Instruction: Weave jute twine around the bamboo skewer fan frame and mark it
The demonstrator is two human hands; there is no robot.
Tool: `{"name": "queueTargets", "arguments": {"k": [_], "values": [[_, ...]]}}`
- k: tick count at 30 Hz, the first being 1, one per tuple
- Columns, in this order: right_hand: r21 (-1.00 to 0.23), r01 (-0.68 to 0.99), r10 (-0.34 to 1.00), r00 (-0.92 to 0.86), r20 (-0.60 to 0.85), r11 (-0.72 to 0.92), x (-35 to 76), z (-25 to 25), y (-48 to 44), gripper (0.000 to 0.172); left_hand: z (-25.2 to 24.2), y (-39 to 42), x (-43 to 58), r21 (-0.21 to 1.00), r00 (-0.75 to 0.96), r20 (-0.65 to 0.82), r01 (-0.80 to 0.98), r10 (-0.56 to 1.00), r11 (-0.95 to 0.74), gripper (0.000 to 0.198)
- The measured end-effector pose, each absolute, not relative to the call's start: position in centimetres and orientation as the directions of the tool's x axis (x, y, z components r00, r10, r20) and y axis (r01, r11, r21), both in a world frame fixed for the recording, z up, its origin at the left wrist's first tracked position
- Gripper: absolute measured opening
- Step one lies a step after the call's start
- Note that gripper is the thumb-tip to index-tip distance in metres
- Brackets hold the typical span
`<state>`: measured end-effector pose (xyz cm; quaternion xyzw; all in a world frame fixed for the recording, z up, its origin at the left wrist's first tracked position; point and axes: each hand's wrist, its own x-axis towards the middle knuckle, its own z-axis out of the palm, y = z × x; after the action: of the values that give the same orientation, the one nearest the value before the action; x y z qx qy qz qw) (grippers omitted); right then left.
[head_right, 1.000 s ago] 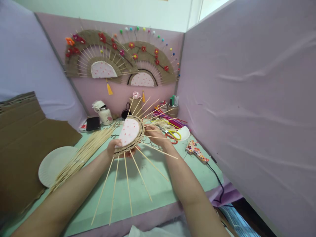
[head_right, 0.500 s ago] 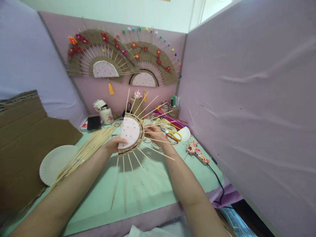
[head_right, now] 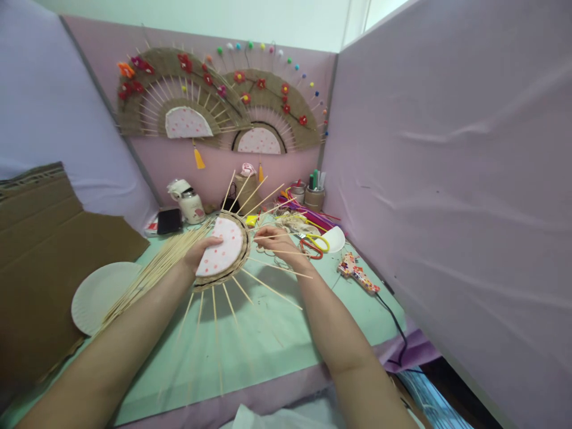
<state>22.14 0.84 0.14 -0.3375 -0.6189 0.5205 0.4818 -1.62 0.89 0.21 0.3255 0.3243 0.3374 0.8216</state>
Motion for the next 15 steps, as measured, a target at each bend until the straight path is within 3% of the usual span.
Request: {"name": "queueTargets", "arguments": {"k": [6,12,15], "values": [[-0.976,-0.135,0.946,-0.251,0.203,0.174,23.7,-0.2,2.1,0.027,0.2,1.4,-2.9,0.766,0.548,-0.369,-0.278,0.75,0.58,0.05],[-0.94,-0.284,0.906,-0.42,-0.055,-0.189,26.0,-0.9,3.2,0.036,-1.0,2.4,-5.2,0.781,0.508,-0.382,-0.27,0.772,0.564,0.051],[-0.929,-0.285,0.893,-0.441,-0.092,-0.237,27.1,-0.5,3.1,0.034,-1.4,2.8,-6.2,0.788,0.484,-0.36,-0.301,0.798,0.538,0.053]]}}
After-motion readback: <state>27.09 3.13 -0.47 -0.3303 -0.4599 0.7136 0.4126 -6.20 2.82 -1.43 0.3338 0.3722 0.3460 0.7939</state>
